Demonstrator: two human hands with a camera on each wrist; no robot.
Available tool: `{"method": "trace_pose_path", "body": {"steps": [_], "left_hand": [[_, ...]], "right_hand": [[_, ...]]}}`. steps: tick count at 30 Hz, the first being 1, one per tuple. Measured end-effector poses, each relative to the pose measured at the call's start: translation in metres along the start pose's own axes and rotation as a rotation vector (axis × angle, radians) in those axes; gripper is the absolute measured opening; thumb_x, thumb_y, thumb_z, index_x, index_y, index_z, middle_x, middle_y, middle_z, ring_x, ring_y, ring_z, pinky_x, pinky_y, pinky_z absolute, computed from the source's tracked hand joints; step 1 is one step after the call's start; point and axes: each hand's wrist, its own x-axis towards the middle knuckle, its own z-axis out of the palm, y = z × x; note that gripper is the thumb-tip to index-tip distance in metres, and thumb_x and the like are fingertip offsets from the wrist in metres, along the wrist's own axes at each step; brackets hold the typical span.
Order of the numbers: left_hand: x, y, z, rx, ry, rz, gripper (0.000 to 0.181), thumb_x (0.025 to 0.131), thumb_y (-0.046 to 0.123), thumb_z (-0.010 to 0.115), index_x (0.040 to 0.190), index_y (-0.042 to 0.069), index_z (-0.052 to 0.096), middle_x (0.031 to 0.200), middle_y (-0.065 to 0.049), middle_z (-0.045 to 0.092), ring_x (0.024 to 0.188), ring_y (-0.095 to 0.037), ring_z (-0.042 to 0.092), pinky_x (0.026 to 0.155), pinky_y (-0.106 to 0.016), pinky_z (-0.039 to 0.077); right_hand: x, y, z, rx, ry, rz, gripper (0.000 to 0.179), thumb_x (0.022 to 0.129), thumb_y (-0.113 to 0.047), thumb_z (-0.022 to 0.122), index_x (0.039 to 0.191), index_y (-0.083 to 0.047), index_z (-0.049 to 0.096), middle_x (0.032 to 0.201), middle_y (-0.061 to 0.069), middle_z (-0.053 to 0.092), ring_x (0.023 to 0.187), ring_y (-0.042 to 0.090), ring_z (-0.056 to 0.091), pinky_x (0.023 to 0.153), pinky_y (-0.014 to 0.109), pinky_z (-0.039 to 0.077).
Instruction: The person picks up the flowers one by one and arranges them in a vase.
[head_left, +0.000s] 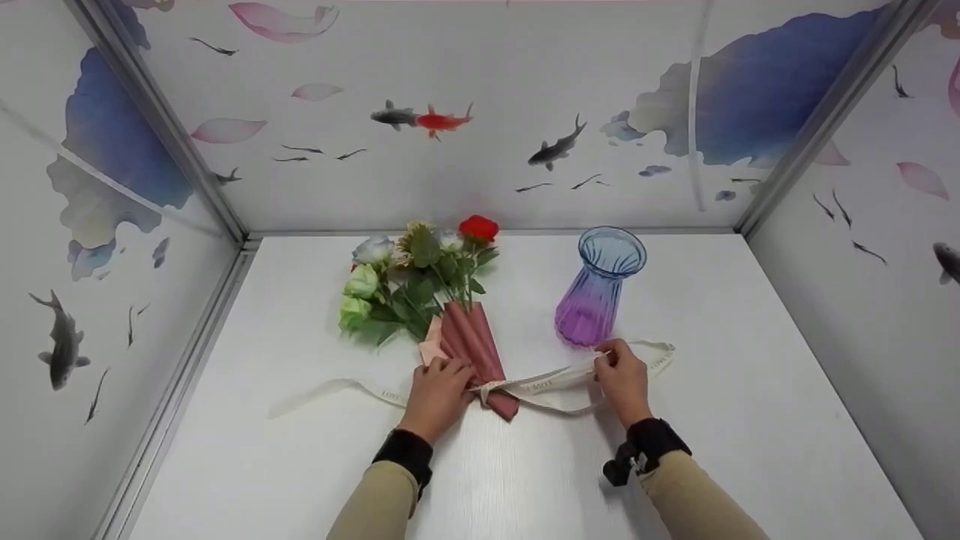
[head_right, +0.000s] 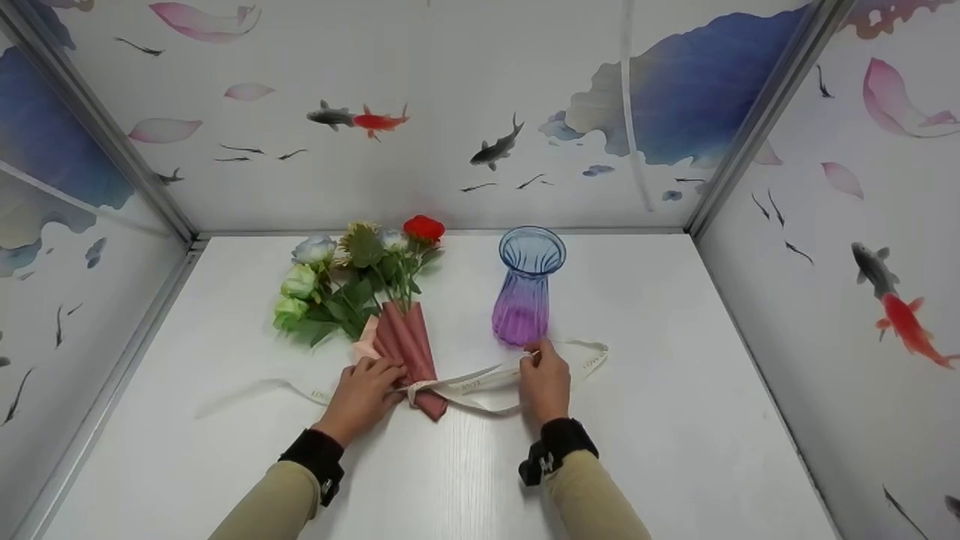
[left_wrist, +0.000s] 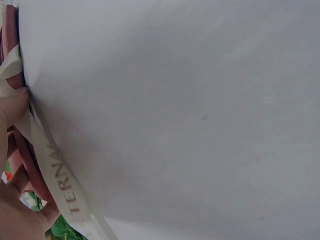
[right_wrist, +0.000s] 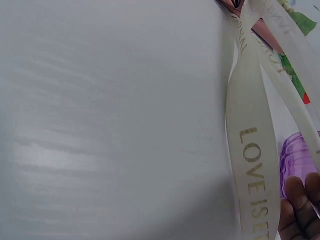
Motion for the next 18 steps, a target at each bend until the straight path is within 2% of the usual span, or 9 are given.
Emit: {"method": "trace_pose_path", "body": {"steps": [3,7,12,18], "left_hand": [[-0.001,0.0,0.0,0.015,0.01,0.007,0.033,0.092,0.032,0.077,0.122,0.019,0.072,0.122,0.0,0.068,0.11,-0.028,0.058,0.088,-0.052,0.049],[0.0,0.0,-0.001,0.037,0.01,0.01,0.032,0.092,0.031,0.077,0.121,0.019,0.072,0.124,0.0,0.068,0.109,-0.028,0.058,0.086,-0.052,0.05],[0.001,0.0,-0.002,0.038,-0.014,0.003,0.033,0.093,0.033,0.076,0.122,0.019,0.072,0.125,0.0,0.067,0.11,-0.028,0.058,0.087,-0.053,0.05],[0.0,-0.001,-0.001,0.006,-0.025,-0.003,0.033,0.093,0.034,0.076,0.123,0.019,0.072,0.129,0.001,0.067,0.113,-0.028,0.057,0.088,-0.052,0.049]], "right_hand": [[0.001,0.001,-0.008,0.037,-0.027,0.05,0.021,0.095,-0.003,0.052,0.112,-0.001,0.063,0.076,0.009,0.065,0.065,0.018,0.065,0.058,0.024,0.05],[0.003,0.002,-0.018,0.034,-0.039,0.099,0.023,0.096,-0.008,0.051,0.116,-0.002,0.062,0.074,0.01,0.066,0.062,0.02,0.064,0.056,0.026,0.05],[0.008,0.004,-0.028,0.014,-0.028,0.115,0.023,0.098,-0.01,0.051,0.117,-0.004,0.061,0.073,0.009,0.065,0.06,0.019,0.063,0.055,0.027,0.048],[0.014,0.005,-0.04,0.046,-0.014,0.13,0.025,0.099,-0.011,0.05,0.119,-0.001,0.06,0.074,0.01,0.065,0.06,0.018,0.064,0.057,0.026,0.054]]}}
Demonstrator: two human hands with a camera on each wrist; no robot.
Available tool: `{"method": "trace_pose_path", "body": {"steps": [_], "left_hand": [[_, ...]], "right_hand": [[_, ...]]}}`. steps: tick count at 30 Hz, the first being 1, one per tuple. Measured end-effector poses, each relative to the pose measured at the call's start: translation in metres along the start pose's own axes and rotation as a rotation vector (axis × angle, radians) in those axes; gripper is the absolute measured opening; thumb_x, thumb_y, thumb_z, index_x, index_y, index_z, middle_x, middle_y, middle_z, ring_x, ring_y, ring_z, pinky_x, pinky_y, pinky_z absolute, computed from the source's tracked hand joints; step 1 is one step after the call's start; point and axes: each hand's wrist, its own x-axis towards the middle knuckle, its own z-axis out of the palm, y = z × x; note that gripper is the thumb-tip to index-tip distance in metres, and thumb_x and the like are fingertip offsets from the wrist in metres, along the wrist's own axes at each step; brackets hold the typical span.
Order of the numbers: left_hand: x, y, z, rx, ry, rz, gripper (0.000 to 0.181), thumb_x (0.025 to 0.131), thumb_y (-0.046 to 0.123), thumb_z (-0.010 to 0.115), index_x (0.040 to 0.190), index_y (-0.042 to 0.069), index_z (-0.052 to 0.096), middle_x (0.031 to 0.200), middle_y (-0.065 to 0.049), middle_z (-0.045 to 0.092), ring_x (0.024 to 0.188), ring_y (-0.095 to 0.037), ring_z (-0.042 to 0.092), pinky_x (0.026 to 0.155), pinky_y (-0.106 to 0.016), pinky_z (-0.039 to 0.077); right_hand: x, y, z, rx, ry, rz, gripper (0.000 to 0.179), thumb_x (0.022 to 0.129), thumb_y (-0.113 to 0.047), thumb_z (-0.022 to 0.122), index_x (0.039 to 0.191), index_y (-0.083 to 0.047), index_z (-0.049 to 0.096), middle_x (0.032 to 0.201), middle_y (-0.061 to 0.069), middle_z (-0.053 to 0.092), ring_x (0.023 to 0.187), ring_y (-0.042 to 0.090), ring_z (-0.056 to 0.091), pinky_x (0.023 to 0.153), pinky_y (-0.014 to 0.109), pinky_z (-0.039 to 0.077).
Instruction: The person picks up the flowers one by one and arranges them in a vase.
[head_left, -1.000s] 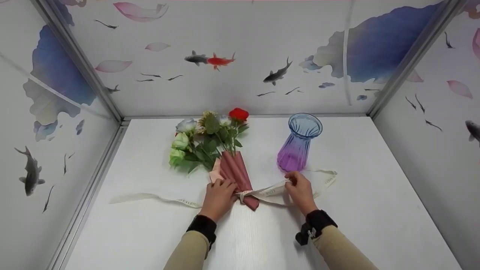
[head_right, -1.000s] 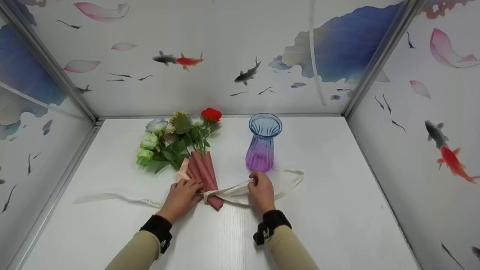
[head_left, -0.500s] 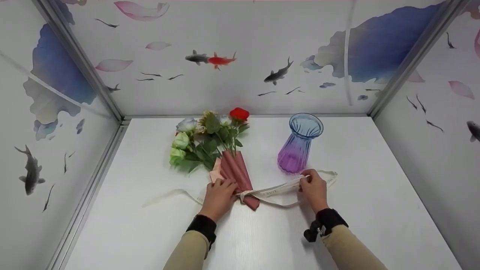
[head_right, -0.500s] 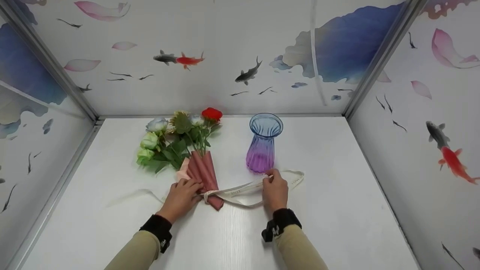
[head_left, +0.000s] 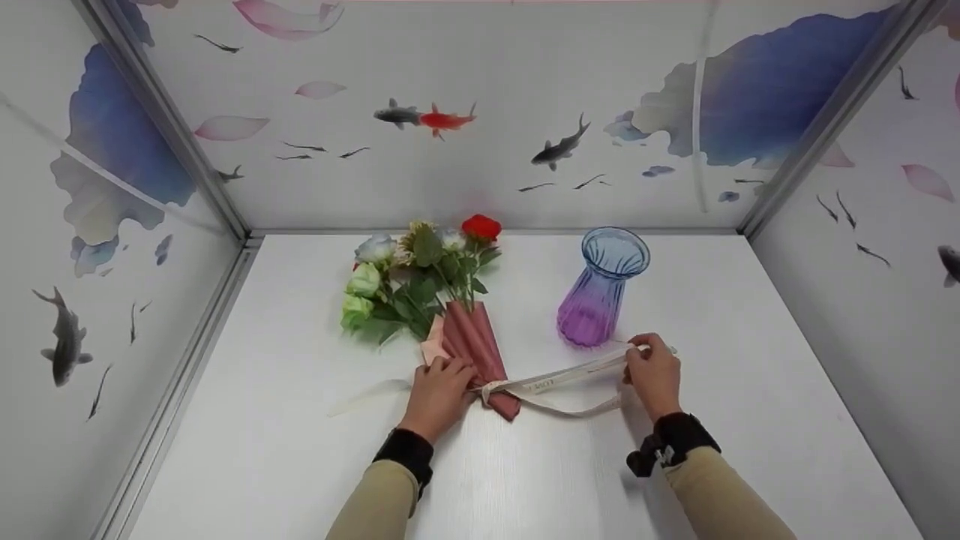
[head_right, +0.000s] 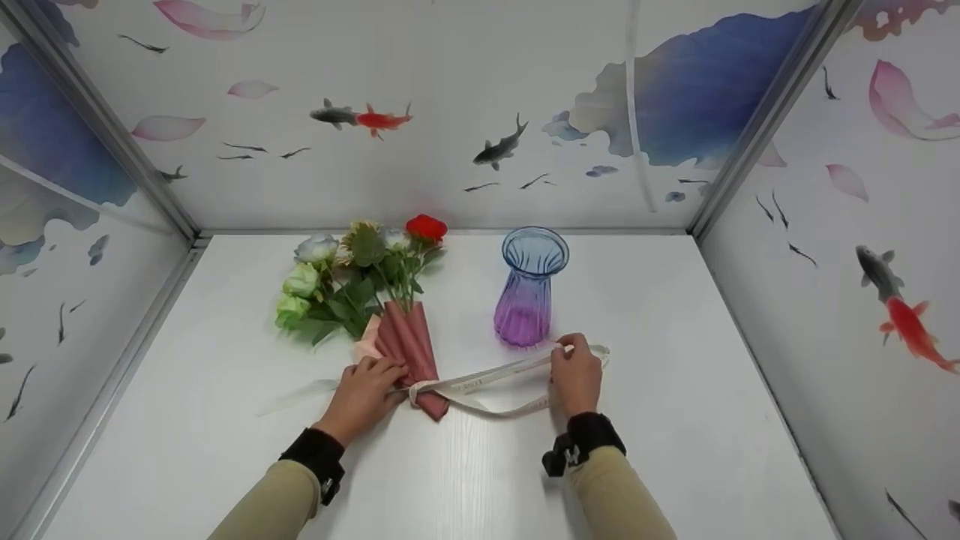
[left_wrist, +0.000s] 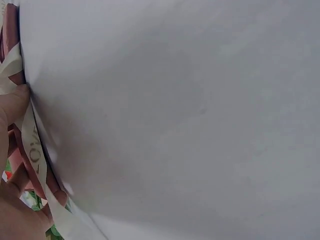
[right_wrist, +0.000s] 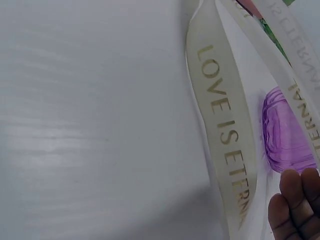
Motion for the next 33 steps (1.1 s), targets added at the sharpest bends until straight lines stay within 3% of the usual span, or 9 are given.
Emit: {"method": "trace_pose_path", "body": {"steps": [13,20,27,33], "left_hand": [[-0.001,-0.001,0.0,0.006,0.054,0.025,0.034,0.089,0.031,0.079,0.12,0.018,0.073,0.124,0.001,0.068,0.108,-0.027,0.058,0.084,-0.051,0.049],[0.0,-0.001,0.001,0.026,0.027,0.02,0.033,0.09,0.026,0.078,0.122,0.019,0.073,0.129,0.001,0.067,0.111,-0.027,0.059,0.086,-0.051,0.05],[0.0,-0.002,0.003,0.019,0.02,0.012,0.033,0.091,0.023,0.076,0.123,0.02,0.072,0.13,0.002,0.067,0.113,-0.027,0.058,0.088,-0.051,0.05],[0.0,-0.002,0.004,-0.008,0.027,0.013,0.033,0.092,0.03,0.077,0.122,0.019,0.073,0.128,0.002,0.068,0.112,-0.027,0.058,0.087,-0.051,0.049]], "right_hand": [[0.015,-0.001,-0.035,0.17,0.036,0.102,0.035,0.103,-0.015,0.046,0.132,0.002,0.052,0.065,0.003,0.062,0.053,0.012,0.06,0.055,0.026,0.055],[0.025,-0.005,-0.06,0.268,0.054,0.185,0.041,0.106,-0.021,0.042,0.141,-0.002,0.046,0.064,0.0,0.059,0.05,0.011,0.057,0.055,0.026,0.055],[0.03,-0.013,-0.084,0.418,0.109,0.209,0.037,0.106,-0.019,0.043,0.138,-0.002,0.045,0.064,0.0,0.059,0.049,0.012,0.057,0.051,0.026,0.054],[0.031,-0.023,-0.101,0.58,0.162,0.241,0.017,0.106,-0.015,0.043,0.12,-0.008,0.05,0.062,0.003,0.061,0.048,0.014,0.06,0.048,0.027,0.055]]}}
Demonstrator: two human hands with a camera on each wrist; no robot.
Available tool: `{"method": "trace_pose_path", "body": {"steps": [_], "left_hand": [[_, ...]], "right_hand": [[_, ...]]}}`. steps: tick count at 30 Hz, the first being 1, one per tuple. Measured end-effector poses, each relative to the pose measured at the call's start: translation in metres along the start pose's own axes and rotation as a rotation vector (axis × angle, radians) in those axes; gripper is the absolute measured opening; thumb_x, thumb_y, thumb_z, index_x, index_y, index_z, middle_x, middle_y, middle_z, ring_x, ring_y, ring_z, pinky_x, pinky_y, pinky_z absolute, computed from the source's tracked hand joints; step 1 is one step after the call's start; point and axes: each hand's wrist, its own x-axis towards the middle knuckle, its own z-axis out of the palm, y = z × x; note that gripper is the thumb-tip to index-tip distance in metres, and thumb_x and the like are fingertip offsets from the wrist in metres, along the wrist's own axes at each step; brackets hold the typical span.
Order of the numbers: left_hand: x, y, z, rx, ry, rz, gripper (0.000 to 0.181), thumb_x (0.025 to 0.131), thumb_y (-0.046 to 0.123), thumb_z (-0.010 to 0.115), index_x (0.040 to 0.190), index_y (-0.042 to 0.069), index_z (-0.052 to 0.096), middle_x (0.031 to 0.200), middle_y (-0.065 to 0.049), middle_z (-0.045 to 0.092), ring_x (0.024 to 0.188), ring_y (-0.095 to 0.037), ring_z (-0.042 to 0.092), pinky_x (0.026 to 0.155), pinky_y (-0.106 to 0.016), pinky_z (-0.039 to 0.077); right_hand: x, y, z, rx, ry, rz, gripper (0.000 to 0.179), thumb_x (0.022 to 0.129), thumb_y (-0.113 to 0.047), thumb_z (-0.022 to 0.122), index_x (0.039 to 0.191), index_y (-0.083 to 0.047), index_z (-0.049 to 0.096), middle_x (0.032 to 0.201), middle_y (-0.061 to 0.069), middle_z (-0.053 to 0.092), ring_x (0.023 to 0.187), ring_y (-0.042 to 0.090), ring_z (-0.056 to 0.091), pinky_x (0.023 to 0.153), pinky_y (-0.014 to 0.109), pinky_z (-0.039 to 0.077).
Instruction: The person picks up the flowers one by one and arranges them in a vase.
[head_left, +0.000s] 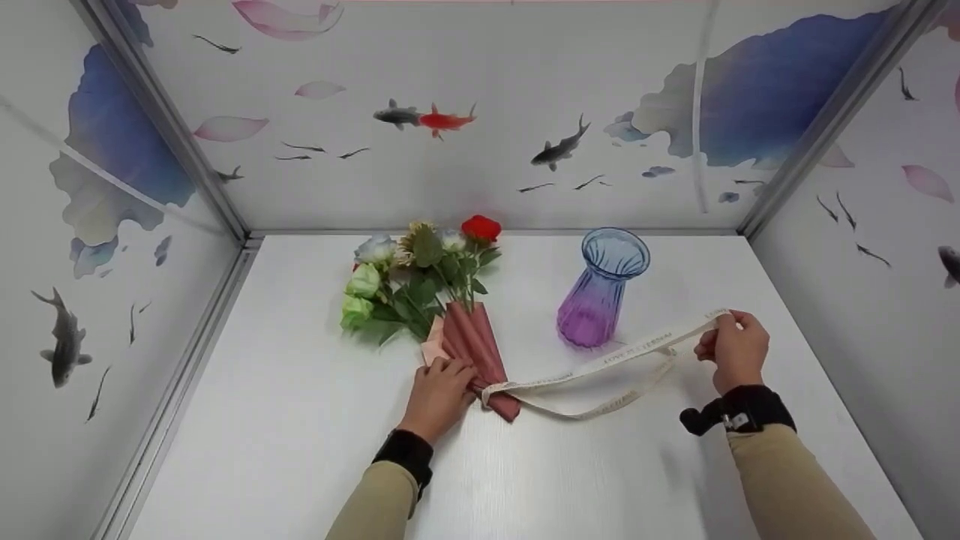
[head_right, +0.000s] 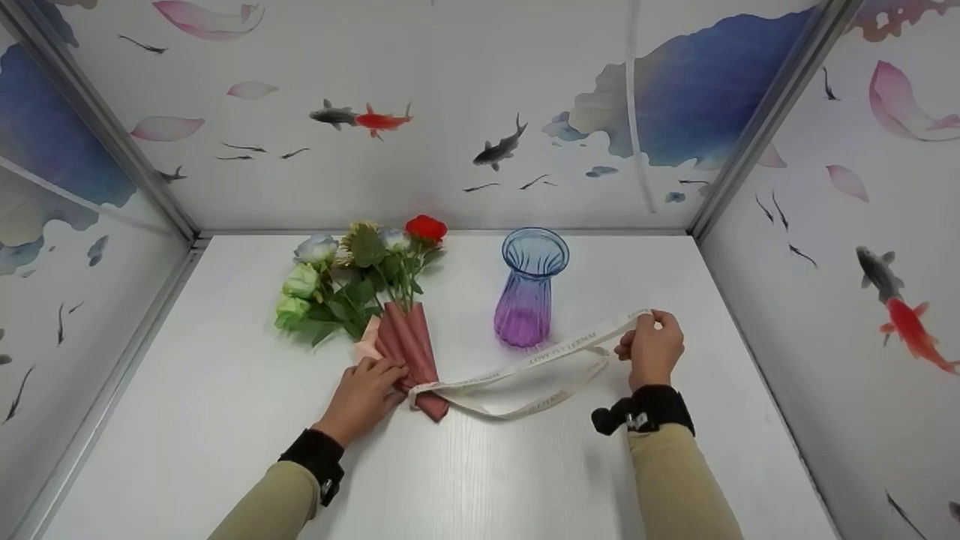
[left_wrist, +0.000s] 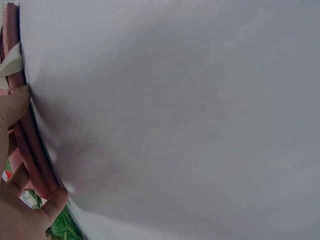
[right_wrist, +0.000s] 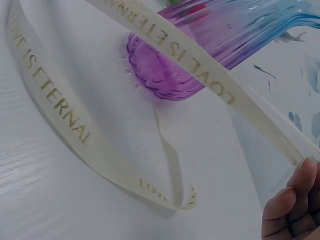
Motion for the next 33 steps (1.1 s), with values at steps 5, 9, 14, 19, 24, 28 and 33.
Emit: {"method": "trace_pose_path", "body": {"steps": [5,9,14,19,24,28,33], "left_hand": [[0.001,0.001,0.0,-0.005,-0.016,-0.005,0.034,0.092,0.032,0.077,0.123,0.019,0.072,0.128,0.001,0.068,0.113,-0.027,0.058,0.087,-0.052,0.05],[0.001,0.001,-0.002,-0.003,-0.031,-0.012,0.034,0.093,0.031,0.076,0.124,0.019,0.072,0.129,0.001,0.068,0.114,-0.027,0.058,0.087,-0.052,0.05],[0.001,0.002,-0.004,0.007,-0.051,-0.017,0.035,0.093,0.032,0.076,0.125,0.019,0.071,0.126,-0.001,0.068,0.112,-0.028,0.057,0.087,-0.052,0.05],[0.001,0.002,-0.004,0.015,-0.047,-0.012,0.034,0.093,0.032,0.076,0.125,0.019,0.072,0.127,0.0,0.067,0.112,-0.028,0.057,0.086,-0.051,0.05],[0.001,0.002,-0.002,0.012,-0.039,-0.01,0.035,0.093,0.033,0.076,0.124,0.018,0.072,0.129,0.0,0.067,0.112,-0.027,0.057,0.086,-0.051,0.05],[0.001,0.002,-0.002,0.017,-0.034,-0.009,0.035,0.093,0.033,0.076,0.124,0.019,0.072,0.129,0.0,0.067,0.112,-0.028,0.057,0.086,-0.051,0.05],[0.0,0.001,-0.003,0.014,-0.033,-0.009,0.035,0.093,0.033,0.076,0.124,0.018,0.072,0.129,0.0,0.067,0.112,-0.028,0.058,0.087,-0.051,0.05]], "right_hand": [[-0.006,-0.016,-0.006,0.141,-0.031,0.001,0.011,0.107,-0.013,0.041,0.115,-0.009,0.047,0.066,0.008,0.067,0.055,0.02,0.07,0.058,0.033,0.061],[-0.011,-0.025,-0.009,0.249,-0.086,-0.013,0.012,0.108,-0.012,0.037,0.115,-0.005,0.043,0.076,0.016,0.071,0.07,0.027,0.076,0.074,0.04,0.062],[-0.011,-0.025,-0.008,0.349,-0.113,-0.045,0.02,0.109,-0.016,0.041,0.12,0.001,0.044,0.099,0.019,0.073,0.094,0.031,0.076,0.092,0.042,0.054],[-0.005,-0.017,-0.003,0.283,-0.102,-0.058,0.036,0.109,-0.025,0.046,0.136,0.0,0.044,0.132,0.017,0.063,0.105,0.025,0.074,0.096,0.037,0.053],[-0.007,-0.014,0.001,0.167,-0.211,-0.052,0.071,0.109,-0.031,0.048,0.166,-0.019,0.008,0.168,0.018,0.022,0.102,0.012,0.073,0.102,0.032,0.05],[-0.004,-0.009,0.003,0.073,-0.288,-0.032,0.08,0.11,-0.026,0.047,0.164,-0.03,-0.012,0.171,0.012,0.009,0.107,0.004,0.068,0.11,0.032,0.044],[0.003,0.006,0.01,-0.108,-0.319,-0.053,0.072,0.11,-0.024,0.044,0.166,-0.023,-0.002,0.172,0.009,0.008,0.142,0.021,0.048,0.116,0.035,0.038]]}}
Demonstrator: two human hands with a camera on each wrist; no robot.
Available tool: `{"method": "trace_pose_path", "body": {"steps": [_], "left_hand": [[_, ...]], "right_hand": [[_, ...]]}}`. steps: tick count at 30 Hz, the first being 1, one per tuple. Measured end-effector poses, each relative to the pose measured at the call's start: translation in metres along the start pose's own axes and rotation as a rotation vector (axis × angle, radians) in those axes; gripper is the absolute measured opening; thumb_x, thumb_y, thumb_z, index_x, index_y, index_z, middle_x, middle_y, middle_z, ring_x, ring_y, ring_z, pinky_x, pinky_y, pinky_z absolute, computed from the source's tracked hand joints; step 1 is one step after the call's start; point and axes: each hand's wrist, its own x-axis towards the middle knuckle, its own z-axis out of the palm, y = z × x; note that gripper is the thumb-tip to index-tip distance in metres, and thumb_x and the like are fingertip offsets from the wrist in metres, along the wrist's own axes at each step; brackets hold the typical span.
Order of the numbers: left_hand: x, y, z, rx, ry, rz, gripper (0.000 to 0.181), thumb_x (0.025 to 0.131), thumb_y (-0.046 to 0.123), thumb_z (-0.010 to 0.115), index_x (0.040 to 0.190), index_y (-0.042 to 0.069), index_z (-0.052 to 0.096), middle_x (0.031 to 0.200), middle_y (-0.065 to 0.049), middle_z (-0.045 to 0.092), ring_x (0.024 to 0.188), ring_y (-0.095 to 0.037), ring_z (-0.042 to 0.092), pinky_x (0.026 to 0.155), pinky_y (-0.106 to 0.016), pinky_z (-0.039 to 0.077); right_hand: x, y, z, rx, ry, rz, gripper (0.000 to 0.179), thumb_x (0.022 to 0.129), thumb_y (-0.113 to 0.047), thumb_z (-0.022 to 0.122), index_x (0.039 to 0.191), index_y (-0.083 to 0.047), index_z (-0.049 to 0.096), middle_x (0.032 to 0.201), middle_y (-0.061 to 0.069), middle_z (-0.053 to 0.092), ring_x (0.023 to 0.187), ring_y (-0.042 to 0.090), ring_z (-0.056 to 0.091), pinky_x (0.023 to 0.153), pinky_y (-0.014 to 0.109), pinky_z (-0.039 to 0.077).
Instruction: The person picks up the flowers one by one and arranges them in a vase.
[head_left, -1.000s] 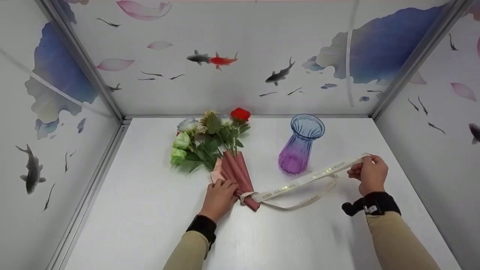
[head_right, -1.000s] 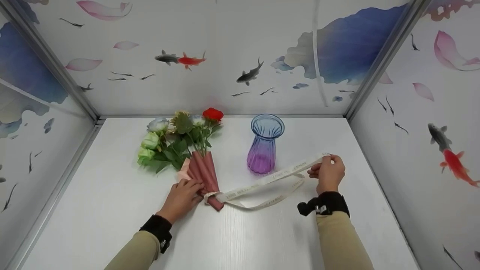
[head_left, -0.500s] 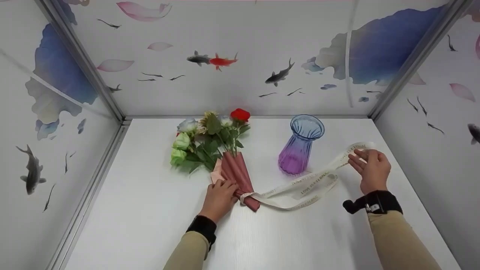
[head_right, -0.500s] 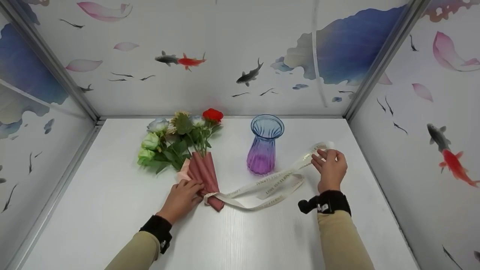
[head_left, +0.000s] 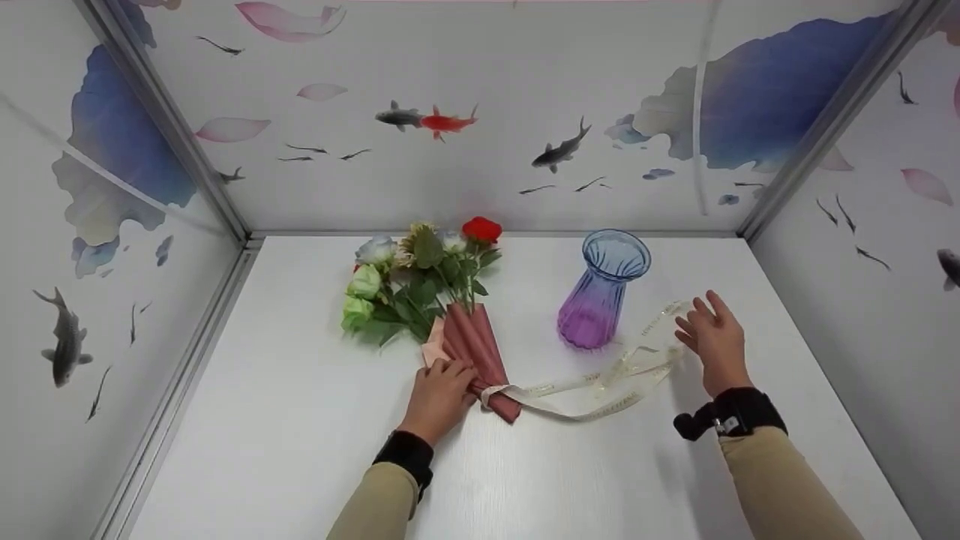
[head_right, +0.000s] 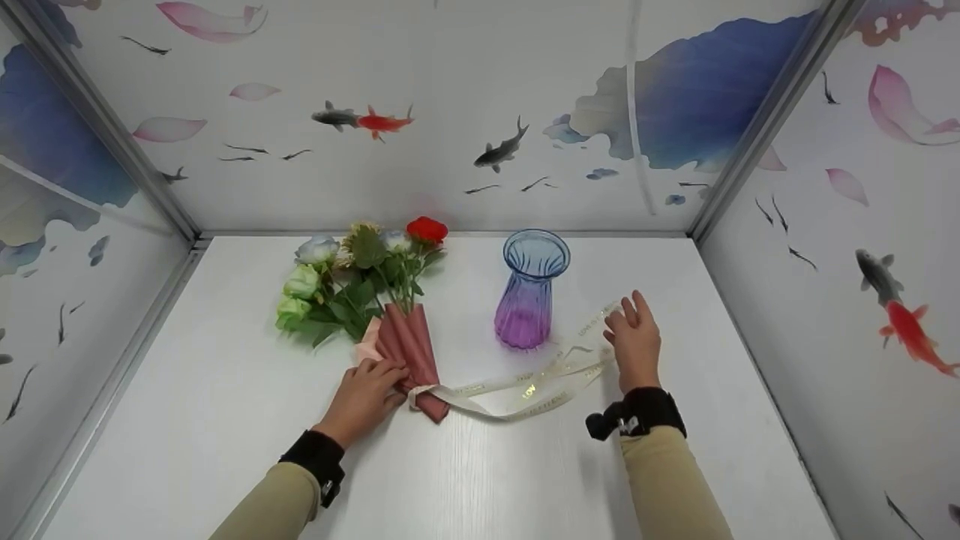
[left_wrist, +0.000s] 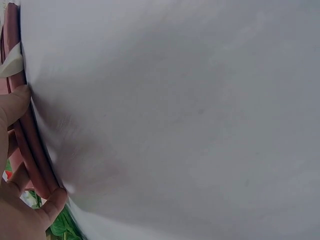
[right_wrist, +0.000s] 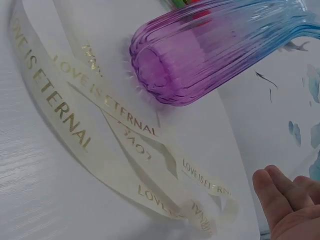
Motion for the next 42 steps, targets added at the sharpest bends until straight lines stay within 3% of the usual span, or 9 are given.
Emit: {"method": "trace_pose_path", "body": {"steps": [3,9,14,17,19,24,31,37,42], "left_hand": [[0.0,0.0,-0.001,-0.008,-0.009,-0.005,0.035,0.093,0.033,0.076,0.125,0.018,0.071,0.129,0.0,0.067,0.113,-0.028,0.057,0.088,-0.052,0.05],[0.0,0.001,-0.001,-0.025,-0.015,-0.012,0.034,0.094,0.033,0.075,0.125,0.018,0.071,0.128,0.0,0.067,0.113,-0.028,0.057,0.088,-0.053,0.05],[0.0,0.001,-0.001,-0.04,-0.02,-0.018,0.033,0.095,0.033,0.074,0.125,0.019,0.071,0.129,-0.001,0.067,0.114,-0.028,0.057,0.089,-0.053,0.049],[0.0,0.001,-0.001,-0.042,-0.022,-0.022,0.034,0.094,0.033,0.074,0.125,0.019,0.071,0.13,-0.001,0.067,0.114,-0.028,0.057,0.089,-0.053,0.049],[0.0,0.001,-0.001,-0.042,-0.022,-0.023,0.034,0.094,0.032,0.075,0.124,0.018,0.072,0.13,-0.001,0.067,0.114,-0.028,0.057,0.089,-0.053,0.049],[0.0,0.001,-0.001,-0.041,-0.02,-0.02,0.034,0.094,0.032,0.075,0.125,0.018,0.072,0.129,-0.001,0.067,0.114,-0.028,0.057,0.089,-0.053,0.049],[0.0,0.001,-0.001,-0.046,-0.02,-0.021,0.035,0.094,0.032,0.075,0.125,0.017,0.072,0.129,-0.001,0.067,0.114,-0.029,0.057,0.09,-0.054,0.049],[0.0,0.001,0.0,-0.044,-0.022,-0.023,0.036,0.093,0.032,0.075,0.125,0.018,0.071,0.127,-0.001,0.067,0.114,-0.029,0.057,0.09,-0.054,0.049],[0.0,0.001,-0.001,-0.033,-0.032,-0.026,0.037,0.094,0.032,0.075,0.128,0.017,0.07,0.126,-0.002,0.067,0.114,-0.029,0.057,0.091,-0.053,0.048]], "right_hand": [[0.001,0.008,0.01,-0.102,0.01,-0.023,0.066,0.109,-0.025,0.045,0.166,-0.015,0.013,0.17,0.012,0.019,0.143,0.023,0.047,0.115,0.037,0.041],[-0.004,0.021,0.036,-0.242,0.04,-0.094,0.048,0.107,-0.024,0.052,0.151,-0.005,0.045,0.143,0.018,0.06,0.106,0.0,0.066,0.101,0.033,0.053],[-0.008,0.033,0.059,-0.375,-0.013,-0.137,0.037,0.105,-0.019,0.051,0.138,-0.004,0.057,0.11,0.013,0.077,0.096,0.014,0.072,0.09,0.028,0.056],[-0.012,0.042,0.074,-0.459,-0.055,-0.169,0.032,0.105,-0.017,0.052,0.131,-0.003,0.062,0.095,0.013,0.077,0.094,0.029,0.071,0.082,0.027,0.055],[-0.016,0.047,0.085,-0.534,-0.093,-0.2,0.029,0.104,-0.017,0.055,0.126,-0.003,0.066,0.088,0.012,0.075,0.09,0.033,0.069,0.076,0.027,0.053],[-0.028,0.062,0.11,-0.707,-0.242,-0.326,0.018,0.1,-0.017,0.067,0.112,-0.005,0.072,0.082,0.002,0.069,0.076,0.018,0.062,0.067,0.028,0.048],[-0.043,0.086,0.13,-0.859,-0.469,-0.539,0.019,0.093,-0.025,0.077,0.102,-0.009,0.072,0.089,-0.003,0.065,0.083,0.012,0.057,0.073,0.031,0.05],[-0.055,0.104,0.139,-1.024,-0.487,-0.718,0.013,0.088,-0.017,0.08,0.092,-0.012,0.069,0.085,-0.005,0.058,0.082,0.013,0.052,0.072,0.032,0.049],[-0.061,0.107,0.143,-0.975,-0.498,-0.787,0.009,0.089,-0.008,0.076,0.091,-0.012,0.068,0.085,-0.004,0.061,0.082,0.014,0.056,0.074,0.034,0.051]]}}
